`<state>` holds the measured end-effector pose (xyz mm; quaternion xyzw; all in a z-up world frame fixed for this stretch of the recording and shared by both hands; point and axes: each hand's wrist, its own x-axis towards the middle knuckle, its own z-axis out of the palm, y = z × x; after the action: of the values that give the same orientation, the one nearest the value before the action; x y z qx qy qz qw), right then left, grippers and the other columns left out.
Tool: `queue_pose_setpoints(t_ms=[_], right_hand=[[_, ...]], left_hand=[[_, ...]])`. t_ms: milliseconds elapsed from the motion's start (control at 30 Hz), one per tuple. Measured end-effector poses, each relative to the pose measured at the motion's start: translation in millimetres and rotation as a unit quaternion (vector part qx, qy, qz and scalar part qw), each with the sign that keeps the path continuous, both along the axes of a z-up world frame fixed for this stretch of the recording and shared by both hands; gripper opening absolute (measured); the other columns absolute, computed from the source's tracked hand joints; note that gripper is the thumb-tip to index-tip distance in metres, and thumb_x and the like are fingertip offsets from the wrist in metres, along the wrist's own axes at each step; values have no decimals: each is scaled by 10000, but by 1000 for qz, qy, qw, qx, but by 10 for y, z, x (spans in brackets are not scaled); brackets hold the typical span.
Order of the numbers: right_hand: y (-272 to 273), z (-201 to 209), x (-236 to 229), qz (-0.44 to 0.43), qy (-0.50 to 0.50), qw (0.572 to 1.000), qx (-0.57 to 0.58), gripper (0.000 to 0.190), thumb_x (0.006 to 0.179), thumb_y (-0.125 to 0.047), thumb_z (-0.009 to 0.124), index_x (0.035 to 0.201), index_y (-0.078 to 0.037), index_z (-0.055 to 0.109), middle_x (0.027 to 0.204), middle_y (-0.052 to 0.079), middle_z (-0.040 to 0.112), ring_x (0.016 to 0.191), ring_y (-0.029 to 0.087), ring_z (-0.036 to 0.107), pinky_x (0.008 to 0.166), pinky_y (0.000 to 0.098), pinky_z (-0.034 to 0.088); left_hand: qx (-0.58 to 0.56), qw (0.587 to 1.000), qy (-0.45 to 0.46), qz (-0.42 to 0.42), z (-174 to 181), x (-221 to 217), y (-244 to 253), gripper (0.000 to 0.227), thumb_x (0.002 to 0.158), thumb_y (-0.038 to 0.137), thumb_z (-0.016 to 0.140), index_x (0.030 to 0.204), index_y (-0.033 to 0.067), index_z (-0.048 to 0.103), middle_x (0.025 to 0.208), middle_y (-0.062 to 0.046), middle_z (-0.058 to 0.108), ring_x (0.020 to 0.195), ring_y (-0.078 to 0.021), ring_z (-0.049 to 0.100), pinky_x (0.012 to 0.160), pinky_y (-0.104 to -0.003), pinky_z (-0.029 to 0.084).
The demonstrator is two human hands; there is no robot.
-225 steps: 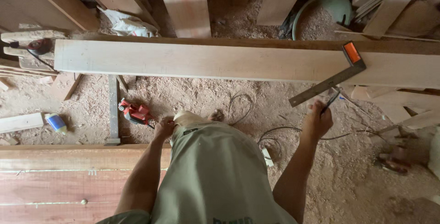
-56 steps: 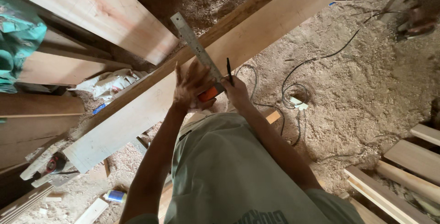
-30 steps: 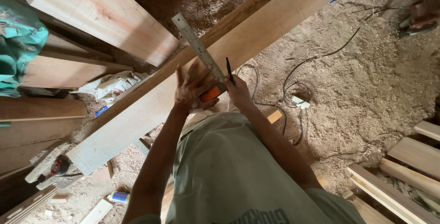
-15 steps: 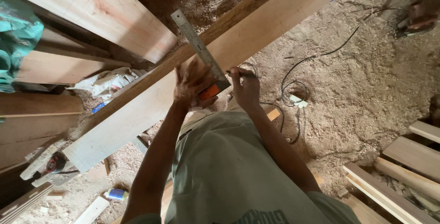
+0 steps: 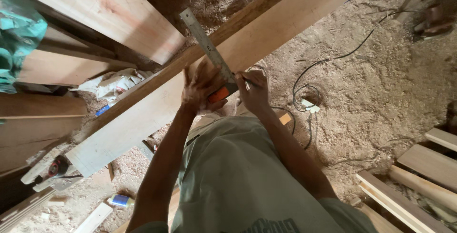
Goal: The person measures and marks a wooden plank using a try square, a pencil, and a tape measure. They draw straight lines and cross marks on the plank's surface to prepare it for cutting.
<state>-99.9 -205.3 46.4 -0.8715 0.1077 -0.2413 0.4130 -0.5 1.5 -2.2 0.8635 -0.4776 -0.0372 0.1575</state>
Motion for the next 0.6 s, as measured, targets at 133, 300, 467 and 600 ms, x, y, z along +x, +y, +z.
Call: queue_pose_setpoints(t_ms=[133, 300, 467, 600], right_hand=[[-62, -135, -91, -27, 47, 987, -148, 317, 1066, -280, 575, 846, -66, 656, 786, 78, 647, 944, 267, 604, 876, 448, 461], [52, -489, -71, -63, 256, 891, 369, 322, 1050, -359, 530, 1057, -72, 676, 626, -1, 488, 553, 128, 453, 505, 315, 354], [213, -736, 9, -37, 233, 869, 435, 235, 990, -249, 675, 1018, -16, 698, 674, -8, 556, 575, 86, 494, 520, 275, 396], [227, -735, -15, -27, 221, 863, 453, 221, 997, -244, 672, 1019, -25, 692, 707, -7, 584, 608, 84, 526, 550, 274, 429]], left_hand=[[1, 1000, 9, 4, -3, -9, 14, 794, 753, 795, 640, 1449, 417, 587, 1706, 75, 258, 1586, -339, 75, 1188, -724, -122], [-60, 998, -21, -1, -5, -3, 28, 729, 777, 746, 702, 1412, 394, 636, 1697, 55, 321, 1590, -354, 149, 1224, -718, -91], [-107, 994, -1, -21, 39, 4, 68, 767, 690, 649, 768, 1383, 330, 686, 1625, 13, 408, 1532, -333, 285, 1220, -728, -39], [-123, 992, 1, -25, 62, 9, 77, 718, 653, 586, 792, 1312, 315, 706, 1575, 5, 478, 1493, -316, 364, 1246, -731, -13]])
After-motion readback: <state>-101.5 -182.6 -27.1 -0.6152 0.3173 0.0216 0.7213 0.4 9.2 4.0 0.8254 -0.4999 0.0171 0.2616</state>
